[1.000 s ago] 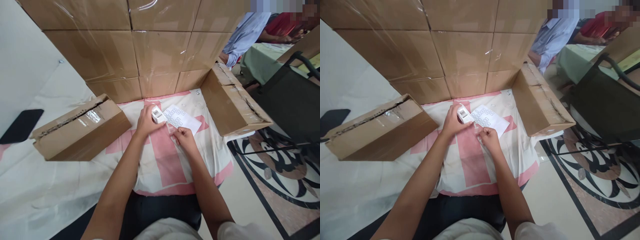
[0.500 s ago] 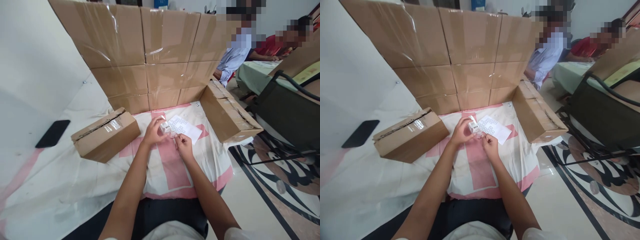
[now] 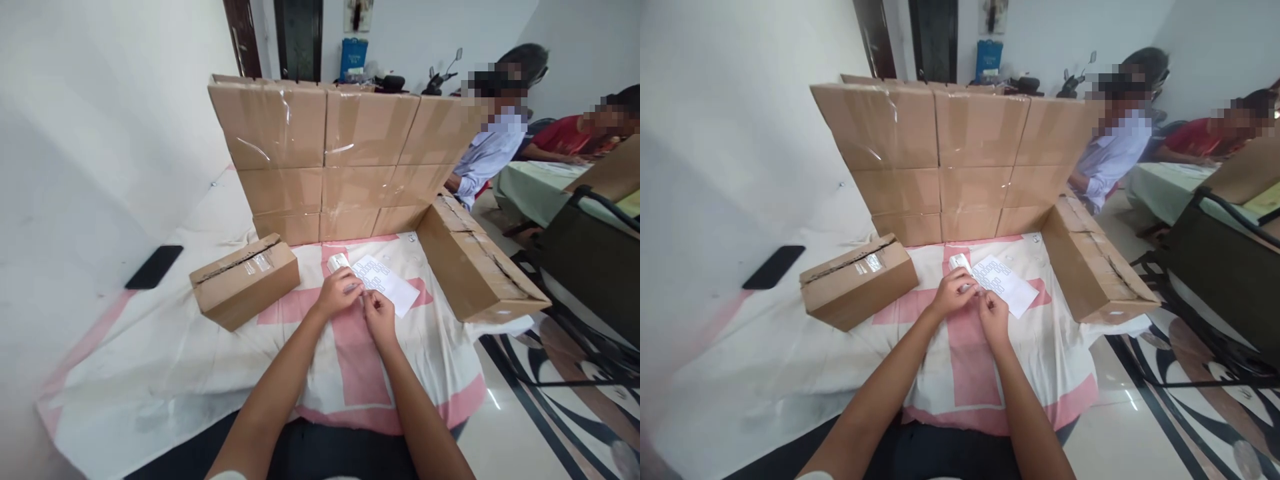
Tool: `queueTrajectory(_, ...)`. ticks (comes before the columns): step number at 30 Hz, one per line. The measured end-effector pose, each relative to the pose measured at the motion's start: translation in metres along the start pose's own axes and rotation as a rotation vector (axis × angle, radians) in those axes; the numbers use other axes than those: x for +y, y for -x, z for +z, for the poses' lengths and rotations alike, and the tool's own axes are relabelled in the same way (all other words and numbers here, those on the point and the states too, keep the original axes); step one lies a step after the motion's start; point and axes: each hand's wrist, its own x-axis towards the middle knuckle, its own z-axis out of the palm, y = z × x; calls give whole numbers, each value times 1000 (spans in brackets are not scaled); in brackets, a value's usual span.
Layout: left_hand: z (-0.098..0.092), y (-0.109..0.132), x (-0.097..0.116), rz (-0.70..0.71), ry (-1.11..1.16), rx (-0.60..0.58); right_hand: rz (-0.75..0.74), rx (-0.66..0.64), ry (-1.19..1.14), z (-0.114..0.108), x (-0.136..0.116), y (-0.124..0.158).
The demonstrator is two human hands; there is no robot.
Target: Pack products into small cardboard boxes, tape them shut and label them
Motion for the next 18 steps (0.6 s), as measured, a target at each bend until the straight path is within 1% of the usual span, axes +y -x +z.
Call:
queueTrajectory(1, 3, 1, 4, -14, 13, 25, 24, 1, -63, 1, -2, 0)
queueTrajectory(5, 13, 3, 17, -81, 56, 137, 196, 15, -340, 6, -9, 1)
queueTrajectory(7, 9, 4, 23, -119, 70, 219, 230, -4, -371, 6, -11, 2)
queueTrajectory(8, 2, 4, 26, -142, 72, 284, 238, -19, -366, 5, -12, 2)
queueTrajectory(9, -7, 6, 29, -167, 69, 364, 250, -32, -356, 3, -13, 1)
queueTrajectory(11, -33, 16, 39, -209, 57, 532, 281, -53, -335, 1, -16, -2)
queueTrajectory(12, -47, 24, 45, -221, 53, 597, 284, -67, -322, 1, -20, -4)
queueTrajectory(13, -62, 35, 52, -225, 52, 634, 262, -90, -303, 3, -24, -8)
queueTrajectory(15, -89, 63, 68, -219, 61, 622, 141, -187, -224, 15, -39, -18)
queueTrajectory(16, -101, 78, 75, -218, 64, 591, 46, -251, -157, 26, -48, -24)
queueTrajectory(18, -119, 108, 89, -224, 59, 528, -202, -391, 45, 54, -69, -40)
